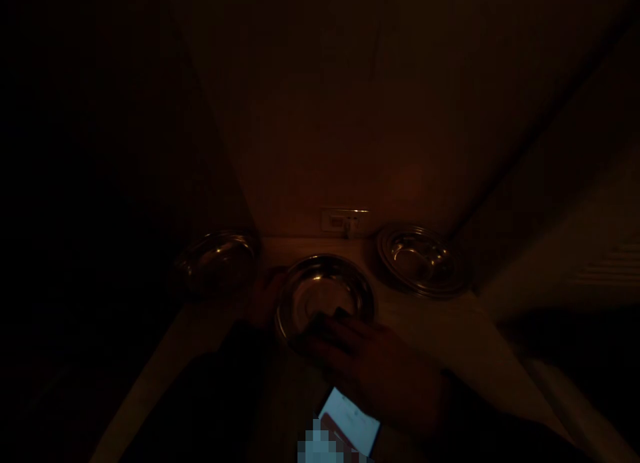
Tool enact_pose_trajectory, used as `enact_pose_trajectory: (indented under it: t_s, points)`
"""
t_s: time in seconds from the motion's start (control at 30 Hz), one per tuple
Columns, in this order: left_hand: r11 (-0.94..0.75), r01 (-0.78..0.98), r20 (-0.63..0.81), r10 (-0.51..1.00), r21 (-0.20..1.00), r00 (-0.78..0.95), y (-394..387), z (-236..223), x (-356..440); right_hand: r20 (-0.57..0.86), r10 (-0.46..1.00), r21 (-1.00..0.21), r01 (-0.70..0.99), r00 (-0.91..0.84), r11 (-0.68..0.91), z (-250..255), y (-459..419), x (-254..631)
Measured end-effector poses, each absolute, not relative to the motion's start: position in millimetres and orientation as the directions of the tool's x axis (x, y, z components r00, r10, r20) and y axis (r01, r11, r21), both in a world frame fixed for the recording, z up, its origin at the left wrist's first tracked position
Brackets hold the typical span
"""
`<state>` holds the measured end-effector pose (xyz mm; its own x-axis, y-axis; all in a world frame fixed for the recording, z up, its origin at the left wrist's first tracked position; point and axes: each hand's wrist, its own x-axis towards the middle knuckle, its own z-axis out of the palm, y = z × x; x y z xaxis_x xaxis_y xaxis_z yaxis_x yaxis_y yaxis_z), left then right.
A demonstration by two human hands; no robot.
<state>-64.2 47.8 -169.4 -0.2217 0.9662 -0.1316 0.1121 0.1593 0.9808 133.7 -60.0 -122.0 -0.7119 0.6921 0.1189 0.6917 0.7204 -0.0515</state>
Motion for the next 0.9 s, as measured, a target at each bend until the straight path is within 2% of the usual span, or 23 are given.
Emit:
enact_pose_trajectory:
  t_s: [0.13, 0.23, 0.33, 0.53, 0.7, 0.9]
  points:
    - [0.179, 0.132, -0.146, 0.963, 0.975, -0.227, 43.2, -158.4, -62.1, 0.029, 0.651, -0.252, 0.625, -0.758, 0.739, -109.7, -54.0, 140.1]
    - [0.217, 0.052, -0.198, 0.948, 0.975, -0.248, 44.8, -161.0, -62.3, -0.062, 0.619, -0.365, 0.595, -0.783, 0.716, -102.8, -46.3, 138.4]
    - [0.205, -0.115, -0.226, 0.949, 0.972, -0.218, 49.9, -171.9, -63.3, -0.067, 0.616, -0.378, 0.592, -0.785, 0.712, -105.7, -41.1, 130.4]
    - [0.143, -0.289, -0.189, 0.972, 0.947, -0.138, 52.8, -180.0, -58.7, 0.018, 0.728, -0.297, 0.691, -0.686, 0.659, -120.9, -39.6, 105.6]
    - [0.104, -0.279, -0.163, 0.967, 0.955, -0.195, 45.3, -178.4, -52.3, 0.029, 0.828, -0.344, 0.772, -0.56, 0.534, -123.9, -37.1, 88.5]
    - [0.078, -0.198, -0.116, 0.976, 0.977, -0.185, 41.6, -176.3, -53.5, 0.011, 0.803, -0.48, 0.701, -0.596, 0.527, -118.3, -27.4, 83.2]
